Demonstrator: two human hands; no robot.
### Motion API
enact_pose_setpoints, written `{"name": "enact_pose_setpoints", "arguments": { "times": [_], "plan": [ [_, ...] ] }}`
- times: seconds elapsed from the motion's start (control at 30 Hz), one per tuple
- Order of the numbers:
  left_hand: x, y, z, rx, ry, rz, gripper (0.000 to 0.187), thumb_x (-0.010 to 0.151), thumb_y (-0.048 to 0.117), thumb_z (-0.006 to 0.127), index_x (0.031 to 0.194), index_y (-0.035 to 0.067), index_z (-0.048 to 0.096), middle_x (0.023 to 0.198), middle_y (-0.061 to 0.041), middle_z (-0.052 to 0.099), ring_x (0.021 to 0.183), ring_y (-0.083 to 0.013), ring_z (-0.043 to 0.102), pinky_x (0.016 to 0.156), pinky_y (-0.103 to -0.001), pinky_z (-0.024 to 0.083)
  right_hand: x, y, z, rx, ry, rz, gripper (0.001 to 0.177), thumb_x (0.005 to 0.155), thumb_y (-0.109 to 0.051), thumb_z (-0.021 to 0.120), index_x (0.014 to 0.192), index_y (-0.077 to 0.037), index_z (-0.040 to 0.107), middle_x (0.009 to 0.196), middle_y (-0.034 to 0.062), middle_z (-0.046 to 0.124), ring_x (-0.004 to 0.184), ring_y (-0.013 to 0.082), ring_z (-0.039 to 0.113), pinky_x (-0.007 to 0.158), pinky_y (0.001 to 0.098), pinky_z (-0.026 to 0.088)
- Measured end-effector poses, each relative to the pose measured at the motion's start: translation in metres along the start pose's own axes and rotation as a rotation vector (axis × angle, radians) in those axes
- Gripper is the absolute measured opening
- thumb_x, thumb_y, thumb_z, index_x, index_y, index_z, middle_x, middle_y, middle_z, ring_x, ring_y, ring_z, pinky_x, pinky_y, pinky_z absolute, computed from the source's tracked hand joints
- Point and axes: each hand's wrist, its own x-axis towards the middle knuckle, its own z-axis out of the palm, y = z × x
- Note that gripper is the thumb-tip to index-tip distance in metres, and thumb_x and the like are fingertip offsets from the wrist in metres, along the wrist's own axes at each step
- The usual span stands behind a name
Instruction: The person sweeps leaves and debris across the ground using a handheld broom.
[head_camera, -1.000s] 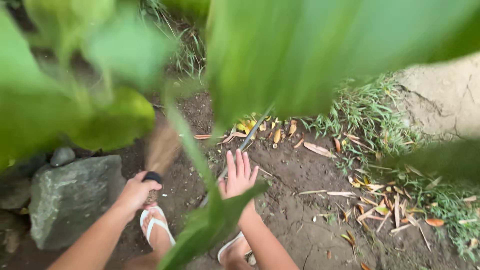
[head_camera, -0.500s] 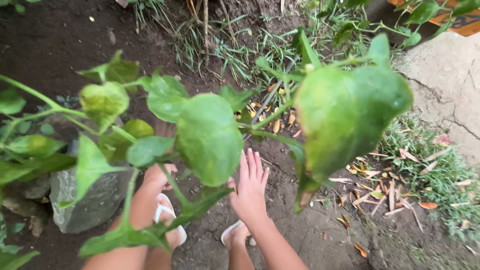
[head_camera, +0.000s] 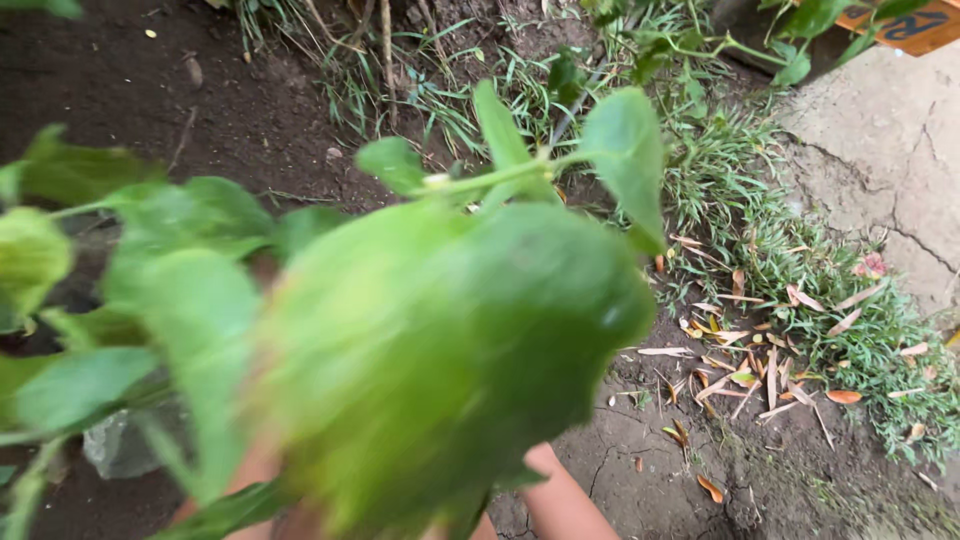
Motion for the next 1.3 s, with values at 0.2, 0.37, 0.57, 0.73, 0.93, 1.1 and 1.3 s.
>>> {"name": "enact_pose_setpoints", "arguments": {
  "times": [0.2,0.37,0.57,0.73,0.93,1.1,1.3],
  "plan": [
    [0.011,0.041,0.043,0.159,-0.14,0.038,0.05,0.079,0.021,0.067,0.127,0.011,0.06,0.079,-0.011,0.065,0.047,-0.0222,0.059,0.039,-0.036,0.048,-0.001,0.032,-0.01,-0.022,-0.03,0.086,0.079,0.09,-0.027,0.064,0.157,-0.008,0.027,0.165,0.0173,0.025,0.154,0.037,0.016,0.119,0.0634,0.008],
    [-0.002,0.056,0.034,0.169,-0.127,0.067,0.047,0.08,0.025,0.066,0.125,0.011,0.057,0.071,-0.008,0.063,0.044,-0.0219,0.058,0.038,-0.036,0.048,0.005,0.043,-0.012,0.076,0.032,0.077,0.082,0.089,-0.03,0.065,0.158,-0.008,0.027,0.165,0.0176,0.025,0.154,0.0373,0.015,0.119,0.0644,0.008],
    [0.006,0.081,0.058,0.202,0.018,0.182,0.046,0.082,0.029,0.064,0.122,0.012,0.054,0.064,-0.004,0.061,0.042,-0.0216,0.058,0.038,-0.037,0.048,0.004,0.052,-0.009,0.053,0.027,0.124,0.082,0.088,-0.028,0.065,0.158,-0.009,0.027,0.165,0.0165,0.026,0.154,0.0367,0.016,0.12,0.064,0.008],
    [0.005,0.087,0.079,0.218,-0.312,0.04,0.045,0.083,0.028,0.07,0.121,0.011,0.056,0.066,-0.01,0.064,0.047,-0.024,0.062,0.044,-0.036,0.049,-0.003,0.061,-0.017,0.027,0.023,0.104,0.082,0.088,-0.028,0.066,0.158,-0.009,0.027,0.165,0.0173,0.025,0.155,0.037,0.016,0.12,0.0639,0.008],
    [-0.008,0.105,0.047,0.073,-0.162,0.021,0.037,0.085,0.033,0.071,0.109,0.005,0.067,0.067,-0.01,0.069,0.05,-0.0219,0.066,0.049,-0.029,0.048,0.003,0.069,-0.023,0.042,0.009,0.14,0.084,0.086,-0.027,0.067,0.158,-0.01,0.026,0.164,0.0167,0.025,0.154,0.0366,0.015,0.12,0.0642,0.008],
    [-0.018,0.114,0.109,0.353,-0.099,-0.087,0.039,0.086,0.037,0.072,0.098,0.0,0.075,0.067,-0.011,0.073,0.053,-0.0201,0.07,0.053,-0.023,0.048,0.008,0.076,-0.022,0.046,0.041,0.189,0.083,0.087,-0.026,0.066,0.158,-0.01,0.026,0.165,0.0157,0.026,0.155,0.0358,0.015,0.12,0.0637,0.008],
    [-0.036,0.077,0.139,0.012,-0.417,-0.127,0.027,0.083,0.025,0.078,0.102,0.016,0.06,0.074,-0.013,0.07,0.054,-0.0218,0.067,0.045,-0.031,0.05,0.0,0.088,-0.022,0.038,0.046,0.19,0.083,0.088,-0.027,0.065,0.158,-0.009,0.026,0.165,0.0162,0.026,0.154,0.035,0.016,0.12,0.0627,0.009]
  ]
}}
